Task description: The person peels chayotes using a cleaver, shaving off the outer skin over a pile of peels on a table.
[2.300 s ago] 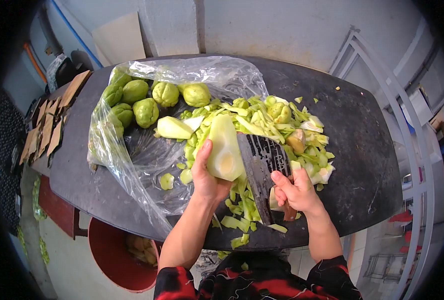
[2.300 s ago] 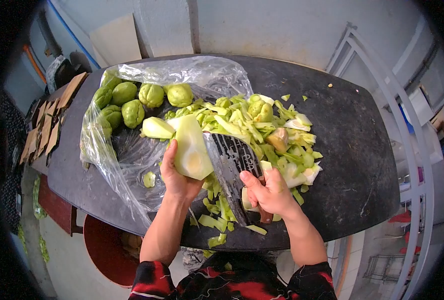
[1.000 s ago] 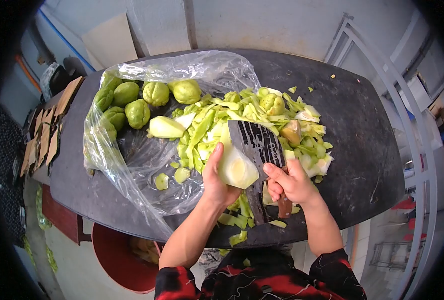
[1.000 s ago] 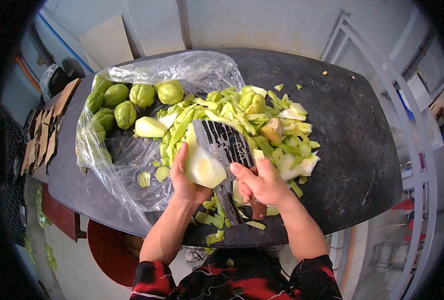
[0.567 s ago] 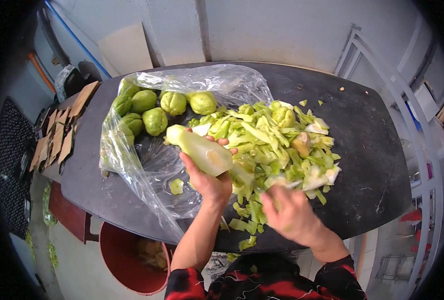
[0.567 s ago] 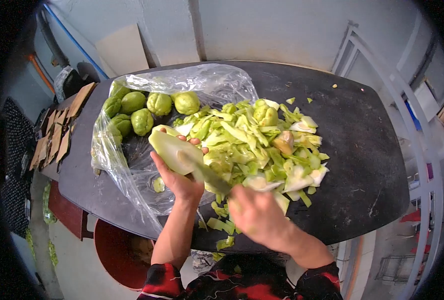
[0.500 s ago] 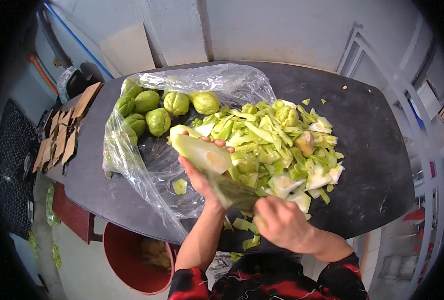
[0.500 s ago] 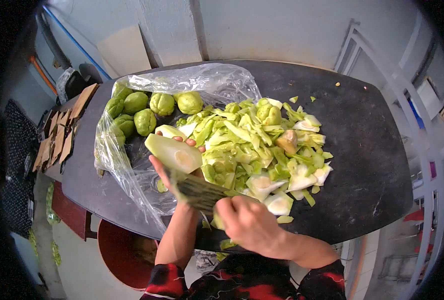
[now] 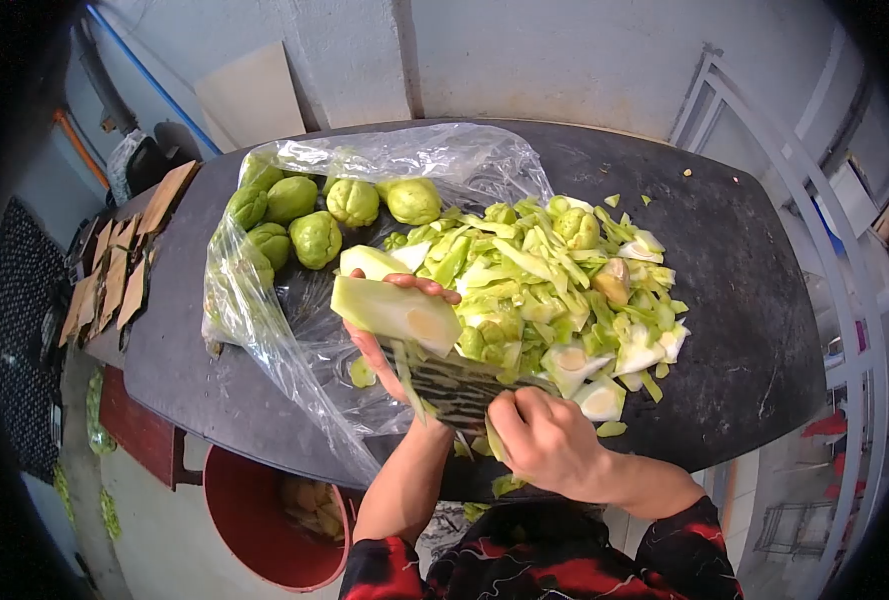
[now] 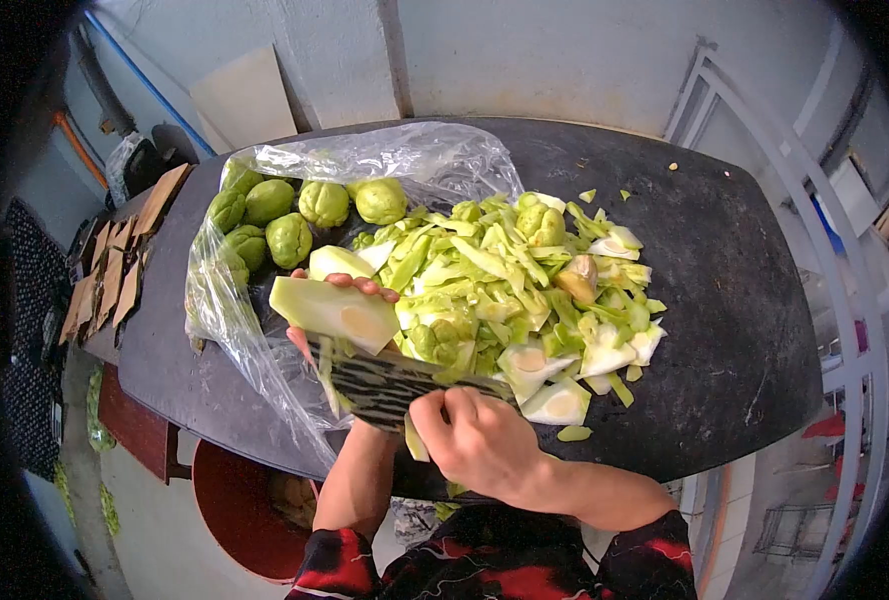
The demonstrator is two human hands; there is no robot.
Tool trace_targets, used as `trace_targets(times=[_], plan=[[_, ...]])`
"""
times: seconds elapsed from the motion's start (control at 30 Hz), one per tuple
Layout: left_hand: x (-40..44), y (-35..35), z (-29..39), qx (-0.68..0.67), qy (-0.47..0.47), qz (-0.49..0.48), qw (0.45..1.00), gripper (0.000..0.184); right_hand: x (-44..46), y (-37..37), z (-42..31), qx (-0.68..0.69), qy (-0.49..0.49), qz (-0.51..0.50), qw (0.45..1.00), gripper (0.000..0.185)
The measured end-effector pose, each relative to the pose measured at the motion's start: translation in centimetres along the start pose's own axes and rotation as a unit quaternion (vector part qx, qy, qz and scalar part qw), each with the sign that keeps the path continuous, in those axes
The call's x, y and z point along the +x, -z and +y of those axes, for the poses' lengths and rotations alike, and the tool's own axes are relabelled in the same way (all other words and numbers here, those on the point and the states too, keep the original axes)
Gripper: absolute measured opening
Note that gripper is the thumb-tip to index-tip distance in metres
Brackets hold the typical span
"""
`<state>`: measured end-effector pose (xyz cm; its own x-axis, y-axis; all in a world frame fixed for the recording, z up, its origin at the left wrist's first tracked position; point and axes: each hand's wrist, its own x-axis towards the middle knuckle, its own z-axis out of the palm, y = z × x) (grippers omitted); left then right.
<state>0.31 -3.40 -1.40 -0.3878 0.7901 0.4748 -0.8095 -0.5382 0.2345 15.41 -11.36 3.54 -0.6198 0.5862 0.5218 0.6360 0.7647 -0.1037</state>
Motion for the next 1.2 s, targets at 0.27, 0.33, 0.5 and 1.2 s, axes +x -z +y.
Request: trace_targets(times=[0.27,0.33,0.5,1.2], plan=[[-0.2,0.2,-0.4,0.017,-0.004,0.005,1.0,0.055,1.0,-0.9,-0.1,0.01,-0.03,-0.004,0.999,0.016],[0.0,0.3,-0.3,-0.014,0.02,-0.003,1.0,0.053,1.2,-0.9,-0.1,0.009,-0.028,-0.01,1.0,0.016],[-0.5,-0.4,-0.7,-0.007,0.049,0.01,0.999,0.049,1.6,-1.5,-0.2,0.033,-0.069,0.0,0.997,0.02],[0.1,-0.9,-0.8,0.265,-0.01,-0.011,0.964,0.058,2.6,-1.2,0.0,0.121,-0.129,-0.03,0.984,0.021]])
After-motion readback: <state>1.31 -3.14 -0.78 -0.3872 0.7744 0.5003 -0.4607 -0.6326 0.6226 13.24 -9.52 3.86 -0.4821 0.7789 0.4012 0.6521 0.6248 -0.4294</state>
